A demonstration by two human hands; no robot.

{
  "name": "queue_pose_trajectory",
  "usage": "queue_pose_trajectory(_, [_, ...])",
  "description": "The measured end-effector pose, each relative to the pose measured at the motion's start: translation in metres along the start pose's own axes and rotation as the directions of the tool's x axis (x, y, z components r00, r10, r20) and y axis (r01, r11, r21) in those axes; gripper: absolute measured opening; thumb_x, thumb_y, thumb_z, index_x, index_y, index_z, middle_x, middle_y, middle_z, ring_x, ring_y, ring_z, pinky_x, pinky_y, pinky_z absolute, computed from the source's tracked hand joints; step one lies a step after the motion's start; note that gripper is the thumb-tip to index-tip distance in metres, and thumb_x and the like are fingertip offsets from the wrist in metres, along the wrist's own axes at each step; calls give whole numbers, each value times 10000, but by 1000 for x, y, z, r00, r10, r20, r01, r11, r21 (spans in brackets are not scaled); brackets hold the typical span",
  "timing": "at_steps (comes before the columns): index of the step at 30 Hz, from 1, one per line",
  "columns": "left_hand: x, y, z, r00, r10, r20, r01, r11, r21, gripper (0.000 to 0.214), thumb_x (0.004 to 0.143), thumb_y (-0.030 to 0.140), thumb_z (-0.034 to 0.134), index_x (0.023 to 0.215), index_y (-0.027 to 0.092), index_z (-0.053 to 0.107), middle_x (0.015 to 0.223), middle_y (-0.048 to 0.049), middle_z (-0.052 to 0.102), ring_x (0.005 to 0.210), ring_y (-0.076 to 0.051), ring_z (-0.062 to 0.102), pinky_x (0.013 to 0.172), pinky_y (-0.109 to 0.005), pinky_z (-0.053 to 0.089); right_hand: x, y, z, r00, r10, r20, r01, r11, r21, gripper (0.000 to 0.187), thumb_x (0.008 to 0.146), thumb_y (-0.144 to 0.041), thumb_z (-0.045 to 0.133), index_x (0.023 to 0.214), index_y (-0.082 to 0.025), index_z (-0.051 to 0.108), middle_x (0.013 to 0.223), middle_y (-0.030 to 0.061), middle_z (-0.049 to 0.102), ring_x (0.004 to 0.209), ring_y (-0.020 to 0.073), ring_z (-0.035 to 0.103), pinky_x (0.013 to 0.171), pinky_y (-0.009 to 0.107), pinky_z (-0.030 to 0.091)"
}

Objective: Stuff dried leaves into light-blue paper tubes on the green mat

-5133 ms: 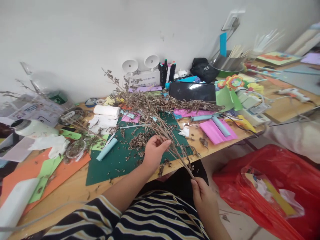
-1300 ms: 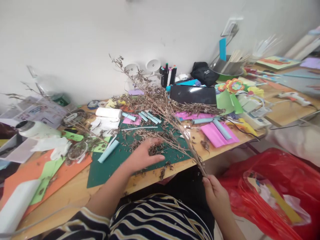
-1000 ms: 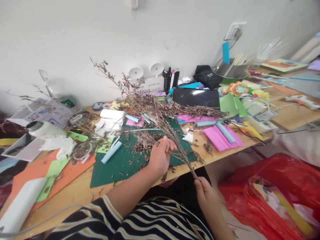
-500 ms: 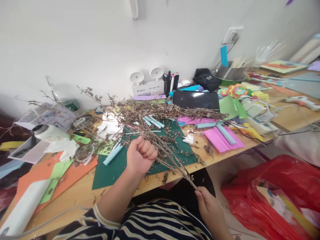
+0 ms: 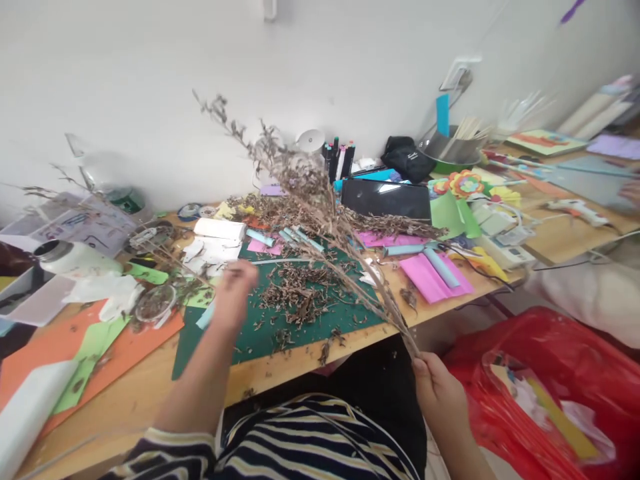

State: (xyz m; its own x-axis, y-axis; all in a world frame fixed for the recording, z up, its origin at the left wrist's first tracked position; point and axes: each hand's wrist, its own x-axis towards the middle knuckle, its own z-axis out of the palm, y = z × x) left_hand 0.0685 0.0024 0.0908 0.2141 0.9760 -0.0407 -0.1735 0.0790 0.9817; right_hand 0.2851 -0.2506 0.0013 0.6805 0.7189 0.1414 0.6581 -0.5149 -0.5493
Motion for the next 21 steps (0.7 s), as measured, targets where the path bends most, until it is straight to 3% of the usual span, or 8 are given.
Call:
queue_pose_trajectory(1, [-4, -15, 10, 995, -2, 103, -6, 996, 85, 163, 493, 224, 687, 535, 177, 537, 590, 14, 505, 617, -122, 453, 607, -237, 365, 3, -5, -1, 1000, 3, 3, -3, 1000, 16, 475, 769, -554, 213, 635, -212, 514, 470, 21, 550, 422, 154, 524, 393, 233, 356])
queue_pose_trajectory(2, [-8, -29, 18, 955, 6, 296, -105, 943, 317, 188, 536, 295, 673, 672, 188, 598, 732, -12, 552, 747, -156, 485, 721, -273, 372, 5, -9, -1, 1000, 5, 8, -5, 1000, 26, 482, 767, -559, 211, 633, -209, 513, 464, 19, 546, 416, 151, 522, 388, 231, 355])
queue_pose_trajectory(4, [-15, -46, 28, 870, -86, 485, -263, 751, 606, 376, 653, 427, 564, 964, 218, 583, 1024, -68, 527, 995, -231, 434, 887, -384, 296, 7, -14, -1, 1000, 10, 7, -11, 1000, 29, 491, 763, -571, 209, 636, -206, 512, 463, 17, 544, 415, 150, 524, 389, 229, 361])
queue_pose_trajectory(7, [-18, -49, 30, 808, -221, 547, -385, 505, 772, 414, 794, 472, 327, 1146, 305, 468, 1292, -62, 330, 1195, -284, 243, 955, -509, 147, 5, -14, 3, 1000, 13, -1, -13, 1000, 21, 501, 764, -578, 200, 647, -202, 510, 465, 17, 543, 423, 153, 529, 399, 232, 372])
queue_pose_trajectory(10, [-16, -42, 28, 813, -179, 554, -430, 455, 780, 375, 839, 424, 237, 1057, 368, 536, 1342, -3, 259, 1236, -280, 175, 963, -525, 117, 1, -10, 9, 1000, 3, 12, -3, 999, 35, 489, 770, -571, 201, 646, -203, 499, 458, 13, 530, 419, 151, 521, 400, 231, 373])
queue_pose_trajectory(13, [-12, -39, 31, 833, -79, 548, -431, 526, 733, 329, 823, 385, 318, 1000, 331, 590, 1307, -14, 326, 1214, -271, 244, 972, -486, 179, -1, -8, 13, 1000, -8, 27, 6, 998, 55, 459, 776, -553, 222, 664, -205, 500, 470, 10, 530, 433, 151, 523, 408, 227, 380])
queue_pose_trajectory(16, [-8, -40, 37, 853, 12, 522, -383, 694, 610, 257, 759, 348, 467, 934, 262, 634, 1233, -52, 421, 1173, -255, 324, 975, -424, 239, -1, -8, 16, 999, -31, 41, 28, 997, 77, 435, 782, -533, 237, 663, -207, 499, 483, 11, 535, 441, 151, 525, 414, 226, 386])
queue_pose_trajectory(21, [1, -42, 51, 914, 66, 400, -124, 985, 122, 201, 643, 319, 612, 794, 186, 627, 962, -65, 580, 903, -196, 537, 804, -339, 414, -4, -6, 20, 997, -65, 48, 61, 995, 78, 415, 787, -513, 247, 649, -208, 492, 473, 6, 524, 426, 147, 515, 409, 223, 383])
